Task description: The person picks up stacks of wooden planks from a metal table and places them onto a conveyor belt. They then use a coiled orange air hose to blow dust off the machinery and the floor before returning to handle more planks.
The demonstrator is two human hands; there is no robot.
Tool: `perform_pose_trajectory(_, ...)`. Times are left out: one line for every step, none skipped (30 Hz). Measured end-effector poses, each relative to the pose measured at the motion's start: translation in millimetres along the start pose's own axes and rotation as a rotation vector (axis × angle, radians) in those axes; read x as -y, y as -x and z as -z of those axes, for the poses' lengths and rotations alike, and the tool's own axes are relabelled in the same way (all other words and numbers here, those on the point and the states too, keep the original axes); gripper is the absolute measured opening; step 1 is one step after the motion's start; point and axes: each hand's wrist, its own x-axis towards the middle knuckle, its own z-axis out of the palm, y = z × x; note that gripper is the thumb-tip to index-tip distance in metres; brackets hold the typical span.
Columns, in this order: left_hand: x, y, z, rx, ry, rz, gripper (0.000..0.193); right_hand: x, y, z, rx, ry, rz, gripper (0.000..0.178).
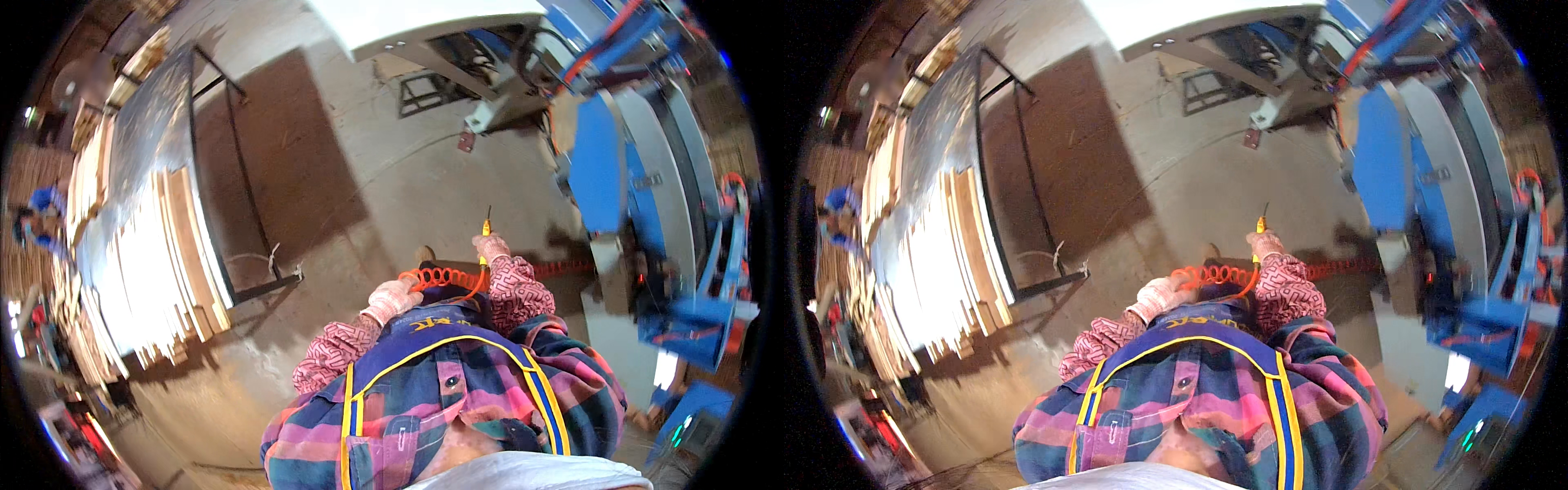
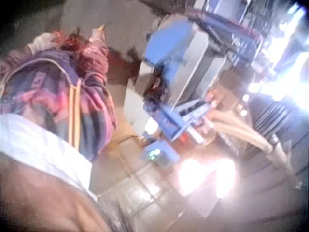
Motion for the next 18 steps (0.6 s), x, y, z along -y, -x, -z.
perform_pose_trajectory(-2.1,-6.0,14.3,-0.005,0.007,-0.003,0.054,18.3,-2.8,9.2,0.022,0.022,-0.01,0.027)
perform_pose_trajectory(-4.1,-12.6,25.5,-0.051,0.06,-0.015,0.052,20.4,-34.9,-7.1,0.012,-0.111,0.007,0.023)
perform_pose_trajectory(-3.8,-15.7,39.6,-0.065,0.06,-0.001,0.051,37.9,-44.0,-10.5,0.029,-0.099,0.064,0.023)
perform_pose_trajectory(-8.9,-17.9,54.5,-0.076,0.065,0.01,0.049,55.9,-49.4,-11.4,0.042,-0.084,0.116,0.023)
perform_pose_trajectory(-11.3,-18.1,66.7,-0.086,0.069,0.02,0.048,73.5,-53.3,-14.1,0.055,-0.07,0.168,0.023)
perform_pose_trajectory(-10.1,-17.4,75.6,-0.117,0.065,0.038,0.046,89.9,-52.9,-15.0,0.057,-0.036,0.254,0.025)
perform_pose_trajectory(-8.9,-18.8,86.7,-0.142,0.059,0.037,0.044,104.1,-55.1,-15.0,0.05,-0.01,0.342,0.028)
perform_pose_trajectory(-6.4,-17.9,95.0,-0.166,0.051,0.038,0.043,116.8,-55.4,-16.6,0.045,0.014,0.43,0.031)
perform_pose_trajectory(-1.8,-18.3,107.0,-0.199,0.038,0.037,0.041,139.3,-54.5,-15.4,0.035,0.033,0.525,0.034)
perform_pose_trajectory(11.7,-22.9,115.3,-0.207,0.02,0.049,0.038,168.2,-42.8,-10.4,0.05,0.077,0.514,0.036)
perform_pose_trajectory(28.8,-31.3,121.4,-0.226,0.025,0.062,0.037,195.1,-28.7,-3.9,0.06,0.116,0.493,0.038)
perform_pose_trajectory(44.0,-38.8,133.2,-0.25,0.04,0.058,0.037,224.2,-29.6,-4.7,0.065,0.136,0.472,0.038)
perform_pose_trajectory(59.3,-44.7,147.1,-0.271,0.052,0.054,0.036,250.3,-31.5,-10.6,0.071,0.153,0.448,0.037)
perform_pose_trajectory(68.6,-47.8,171.2,-0.249,0.051,0.078,0.035,270.4,-48.2,-24.5,0.076,0.176,0.523,0.037)
perform_pose_trajectory(76.1,-52.1,196.6,-0.212,0.037,0.09,0.034,283.3,-84.5,-44.2,0.077,0.185,0.58,0.036)
perform_pose_trajectory(95.9,-61.9,212.3,-0.256,0.047,0.061,0.032,307.3,-104.7,-59.2,0.085,0.197,0.636,0.035)
perform_pose_trajectory(116.1,-69.3,231.5,-0.294,0.069,0.068,0.032,340.3,-101.7,-68.2,0.092,0.141,0.608,0.035)
perform_pose_trajectory(127.5,-66.3,268.4,-0.309,0.073,0.1,0.031,377.1,-92.6,-74.6,0.099,0.077,0.581,0.034)
